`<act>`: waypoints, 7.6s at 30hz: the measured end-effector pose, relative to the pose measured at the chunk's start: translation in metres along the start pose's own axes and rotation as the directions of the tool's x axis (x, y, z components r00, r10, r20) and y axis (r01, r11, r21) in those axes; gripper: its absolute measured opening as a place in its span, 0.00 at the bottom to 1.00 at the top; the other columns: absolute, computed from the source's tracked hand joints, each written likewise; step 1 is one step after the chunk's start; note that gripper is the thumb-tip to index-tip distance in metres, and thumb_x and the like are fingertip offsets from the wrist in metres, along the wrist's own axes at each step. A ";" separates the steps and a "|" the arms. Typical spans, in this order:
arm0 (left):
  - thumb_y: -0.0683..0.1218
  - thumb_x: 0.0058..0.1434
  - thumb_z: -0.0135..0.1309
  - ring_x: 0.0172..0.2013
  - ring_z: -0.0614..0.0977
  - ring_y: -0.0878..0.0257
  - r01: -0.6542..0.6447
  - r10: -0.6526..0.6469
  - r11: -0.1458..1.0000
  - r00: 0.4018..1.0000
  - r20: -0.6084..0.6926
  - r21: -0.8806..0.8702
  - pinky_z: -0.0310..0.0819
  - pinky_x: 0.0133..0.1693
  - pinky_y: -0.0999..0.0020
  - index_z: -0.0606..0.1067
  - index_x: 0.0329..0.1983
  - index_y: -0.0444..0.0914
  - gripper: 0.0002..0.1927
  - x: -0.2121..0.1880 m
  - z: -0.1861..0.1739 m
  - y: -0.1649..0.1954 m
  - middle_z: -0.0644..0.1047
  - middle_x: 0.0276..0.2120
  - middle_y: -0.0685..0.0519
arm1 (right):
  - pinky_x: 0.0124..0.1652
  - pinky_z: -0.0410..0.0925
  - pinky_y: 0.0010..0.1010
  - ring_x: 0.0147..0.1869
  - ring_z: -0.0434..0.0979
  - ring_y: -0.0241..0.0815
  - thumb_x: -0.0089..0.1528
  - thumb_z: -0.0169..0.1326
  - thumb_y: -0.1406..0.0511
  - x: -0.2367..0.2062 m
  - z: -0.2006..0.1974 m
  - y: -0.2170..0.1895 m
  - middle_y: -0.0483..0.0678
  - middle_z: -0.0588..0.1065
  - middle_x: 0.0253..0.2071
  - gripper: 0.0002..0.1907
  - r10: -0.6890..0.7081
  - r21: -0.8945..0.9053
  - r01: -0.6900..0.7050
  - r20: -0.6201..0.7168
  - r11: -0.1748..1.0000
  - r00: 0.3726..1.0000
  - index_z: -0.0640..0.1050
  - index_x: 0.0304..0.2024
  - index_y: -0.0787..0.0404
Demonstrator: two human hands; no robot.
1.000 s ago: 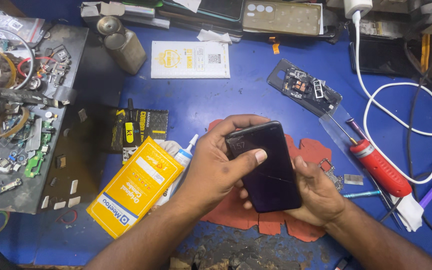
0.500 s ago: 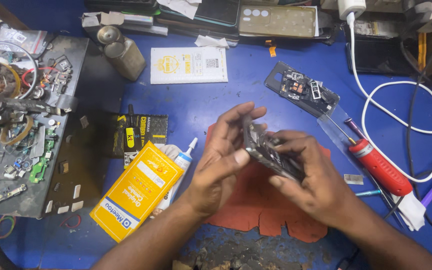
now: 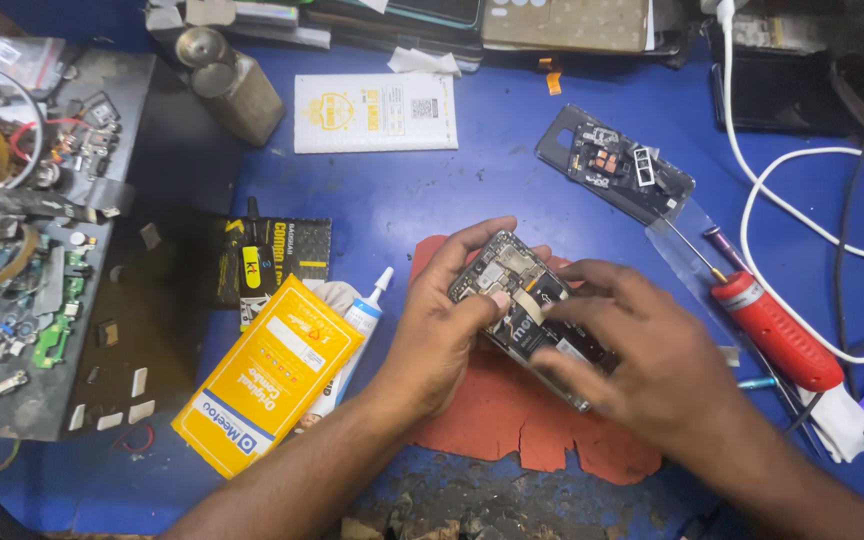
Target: The person disassembles a smartphone, removes the motherboard, and uses a hot air gun to heat the internal components. They then reinsert the motherboard and continue working on the device.
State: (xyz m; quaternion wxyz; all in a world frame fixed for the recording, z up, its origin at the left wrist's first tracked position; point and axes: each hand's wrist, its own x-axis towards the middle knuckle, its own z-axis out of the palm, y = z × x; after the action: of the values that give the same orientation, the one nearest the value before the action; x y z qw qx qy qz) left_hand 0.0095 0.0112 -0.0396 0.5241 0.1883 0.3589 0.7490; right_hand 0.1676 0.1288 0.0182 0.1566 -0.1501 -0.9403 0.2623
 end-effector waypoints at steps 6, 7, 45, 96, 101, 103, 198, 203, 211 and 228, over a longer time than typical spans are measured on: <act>0.32 0.62 0.42 0.61 0.77 0.54 0.062 -0.062 0.998 0.998 0.008 0.015 0.72 0.63 0.60 0.60 0.73 0.37 0.33 0.000 -0.002 0.000 0.73 0.64 0.38 | 0.38 0.75 0.28 0.42 0.83 0.41 0.57 0.63 0.71 -0.002 -0.003 0.006 0.49 0.81 0.41 0.08 0.080 0.044 -0.074 -0.144 0.996 0.986 0.81 0.39 0.61; 0.32 0.62 0.42 0.61 0.77 0.54 0.073 -0.073 0.997 0.997 0.006 0.004 0.72 0.62 0.60 0.60 0.73 0.37 0.33 0.001 -0.002 0.000 0.73 0.64 0.39 | 0.37 0.75 0.29 0.41 0.82 0.41 0.56 0.64 0.71 -0.002 -0.001 0.005 0.49 0.80 0.41 0.09 0.058 0.061 -0.050 -0.129 0.997 0.990 0.81 0.39 0.61; 0.35 0.60 0.39 0.67 0.72 0.56 -0.013 -0.007 0.980 0.995 0.097 0.197 0.64 0.68 0.61 0.56 0.76 0.36 0.37 -0.009 0.009 0.006 0.70 0.68 0.40 | 0.43 0.69 0.44 0.46 0.73 0.53 0.57 0.62 0.68 0.009 0.028 -0.010 0.51 0.71 0.42 0.12 0.039 -0.038 -0.043 -0.102 0.998 0.994 0.73 0.40 0.63; 0.63 0.75 0.35 0.52 0.74 0.66 0.016 -0.034 0.976 0.996 0.078 0.217 0.70 0.53 0.69 0.59 0.77 0.38 0.35 -0.011 0.005 0.006 0.73 0.54 0.53 | 0.36 0.72 0.44 0.41 0.76 0.55 0.54 0.60 0.68 0.031 0.002 -0.007 0.52 0.69 0.41 0.12 -0.216 -0.176 0.241 0.147 0.954 0.965 0.72 0.38 0.61; 0.62 0.75 0.36 0.52 0.75 0.64 0.057 -0.067 0.988 0.996 0.061 0.146 0.72 0.52 0.64 0.59 0.77 0.38 0.34 -0.009 0.004 0.006 0.73 0.54 0.50 | 0.35 0.72 0.42 0.40 0.75 0.53 0.54 0.61 0.68 0.027 -0.001 0.000 0.53 0.70 0.42 0.13 -0.241 -0.103 0.259 0.162 0.960 0.957 0.72 0.39 0.61; 0.61 0.75 0.36 0.56 0.76 0.61 0.059 -0.067 0.994 0.994 0.090 0.097 0.73 0.57 0.61 0.59 0.77 0.38 0.33 -0.007 0.003 0.005 0.73 0.58 0.47 | 0.36 0.72 0.37 0.39 0.76 0.48 0.54 0.61 0.69 0.022 -0.011 0.008 0.52 0.71 0.42 0.12 -0.195 -0.010 0.197 0.115 0.980 0.974 0.73 0.39 0.61; 0.57 0.78 0.35 0.62 0.73 0.62 -0.076 0.048 0.954 0.994 0.102 0.288 0.64 0.67 0.64 0.65 0.73 0.36 0.28 -0.010 0.006 0.009 0.74 0.60 0.48 | 0.45 0.74 0.39 0.50 0.78 0.51 0.51 0.66 0.70 0.023 -0.015 0.008 0.52 0.75 0.46 0.16 -0.236 -0.066 0.241 0.070 0.968 0.969 0.81 0.43 0.61; 0.56 0.78 0.35 0.62 0.73 0.61 -0.068 0.042 0.964 0.994 0.103 0.259 0.64 0.67 0.64 0.65 0.73 0.36 0.27 -0.010 0.005 0.007 0.74 0.60 0.47 | 0.43 0.74 0.39 0.49 0.78 0.52 0.52 0.65 0.70 0.023 -0.013 0.007 0.53 0.75 0.47 0.17 -0.251 -0.127 0.258 0.073 0.958 0.965 0.81 0.44 0.61; 0.54 0.79 0.35 0.62 0.72 0.62 -0.117 0.084 0.947 0.989 0.121 0.299 0.63 0.67 0.65 0.65 0.73 0.34 0.27 -0.010 0.007 0.006 0.73 0.61 0.48 | 0.42 0.73 0.42 0.47 0.77 0.53 0.54 0.63 0.68 0.031 -0.019 -0.006 0.53 0.72 0.44 0.14 -0.236 -0.170 0.256 0.126 0.952 0.963 0.78 0.42 0.62; 0.55 0.80 0.35 0.61 0.74 0.60 -0.100 0.067 0.954 0.990 0.125 0.281 0.65 0.66 0.64 0.64 0.74 0.34 0.28 -0.010 0.005 0.006 0.74 0.60 0.46 | 0.44 0.71 0.42 0.47 0.74 0.53 0.53 0.61 0.68 0.025 -0.021 -0.011 0.52 0.72 0.43 0.11 -0.223 -0.110 0.236 0.119 0.965 0.967 0.74 0.37 0.62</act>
State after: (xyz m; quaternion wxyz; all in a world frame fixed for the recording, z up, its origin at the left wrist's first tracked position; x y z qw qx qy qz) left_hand 0.0125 0.0020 -0.0313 0.4788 0.3199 0.4248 0.6986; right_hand 0.1506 0.1381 0.0462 0.1264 -0.0352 -0.9727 0.1914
